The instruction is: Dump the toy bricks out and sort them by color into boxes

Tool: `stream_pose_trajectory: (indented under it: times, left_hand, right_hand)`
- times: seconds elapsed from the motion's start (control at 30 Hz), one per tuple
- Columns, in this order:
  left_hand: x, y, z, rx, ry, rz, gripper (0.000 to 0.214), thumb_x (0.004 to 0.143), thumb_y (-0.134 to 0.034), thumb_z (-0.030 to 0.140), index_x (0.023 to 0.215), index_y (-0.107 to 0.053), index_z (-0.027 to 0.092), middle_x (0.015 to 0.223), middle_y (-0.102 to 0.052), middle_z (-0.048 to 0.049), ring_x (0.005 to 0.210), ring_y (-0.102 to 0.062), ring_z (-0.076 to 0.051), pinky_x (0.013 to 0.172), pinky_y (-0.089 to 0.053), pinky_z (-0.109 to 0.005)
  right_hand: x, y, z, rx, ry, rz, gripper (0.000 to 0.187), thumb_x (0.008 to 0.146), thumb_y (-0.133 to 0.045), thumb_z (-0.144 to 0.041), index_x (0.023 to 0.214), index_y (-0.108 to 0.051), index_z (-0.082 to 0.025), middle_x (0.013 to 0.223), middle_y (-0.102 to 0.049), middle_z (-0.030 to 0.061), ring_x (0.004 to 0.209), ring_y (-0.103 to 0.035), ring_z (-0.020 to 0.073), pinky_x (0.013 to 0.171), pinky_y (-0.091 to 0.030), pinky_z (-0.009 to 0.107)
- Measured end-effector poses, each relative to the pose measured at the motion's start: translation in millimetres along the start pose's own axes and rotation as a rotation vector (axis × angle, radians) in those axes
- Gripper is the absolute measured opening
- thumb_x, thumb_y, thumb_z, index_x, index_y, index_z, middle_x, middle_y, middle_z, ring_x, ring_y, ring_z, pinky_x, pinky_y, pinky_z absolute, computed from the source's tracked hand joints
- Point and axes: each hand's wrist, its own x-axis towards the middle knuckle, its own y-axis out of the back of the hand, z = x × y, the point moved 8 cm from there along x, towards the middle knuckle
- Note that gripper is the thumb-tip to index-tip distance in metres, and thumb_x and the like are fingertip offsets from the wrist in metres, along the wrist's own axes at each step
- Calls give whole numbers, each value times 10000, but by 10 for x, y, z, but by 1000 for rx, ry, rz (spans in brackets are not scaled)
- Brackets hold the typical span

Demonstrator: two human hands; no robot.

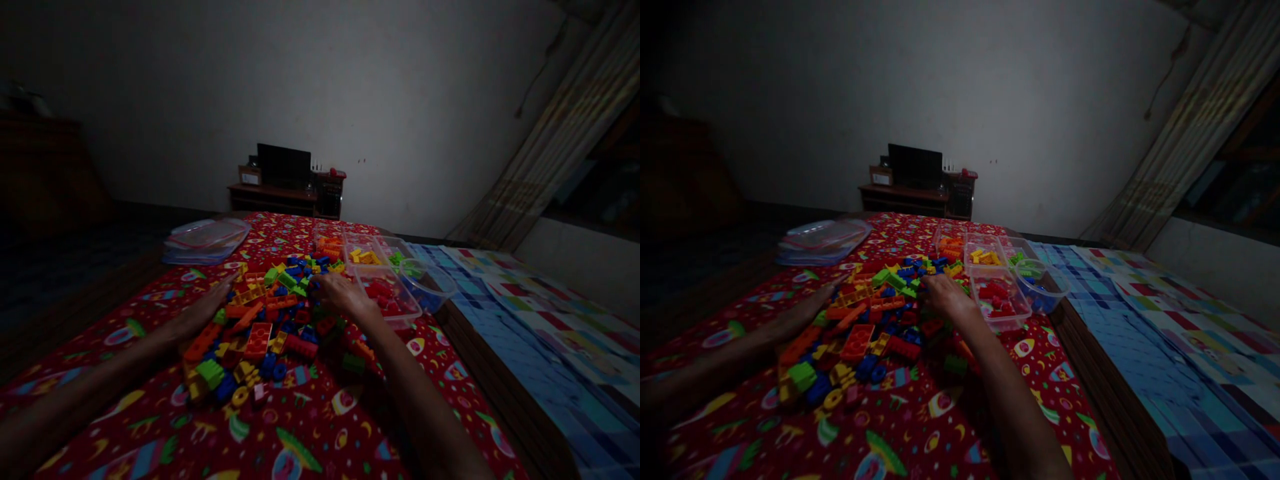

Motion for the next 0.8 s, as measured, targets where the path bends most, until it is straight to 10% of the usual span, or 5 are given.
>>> stream_pose_trajectory:
  times: [0.17,0.4,0.63,0.8]
  left_hand:
    - [207,-206,299,-37,-10,-52,724,905,-162,526,1480,-306,110,1565,-293,-102,1455,-206,-239,1134,-288,-393]
    - [514,-296,656,-11,-181,-35,791,871,-201,604,1480,-309,111,1537,-353,-129,1431,-272,-266,1165,-209,-426]
    - [639,-353,1045,-118,-310,-155,824,868,-145,668,1453,-372,134,1494,-430,-107,1418,-301,-262,1153,-250,-404]
    - [557,-193,1040,-199,-340,-222,849,852,-134,739,1414,-462,192,1431,-521,-65,1315,-461,-248,1101,-350,-347]
  right_hand:
    - [-70,-35,-170,-13,-39,-104,405,960,-471,-238,1346,-482,-117,1205,-626,164,1129,-574,211,941,-423,292]
    - [-56,74,-187,-35,-65,45,358,946,-445,-154,1293,-533,-137,1180,-631,144,1109,-565,200,922,-423,283]
    - [58,29,-567,51,271,145,245,921,-545,-267,1155,-611,-237,1308,-534,104,1215,-470,225,957,-423,342]
    - [24,-57,-292,110,146,90,301,872,-607,-208,1172,-626,-191,1324,-527,158,1236,-475,262,975,-419,385]
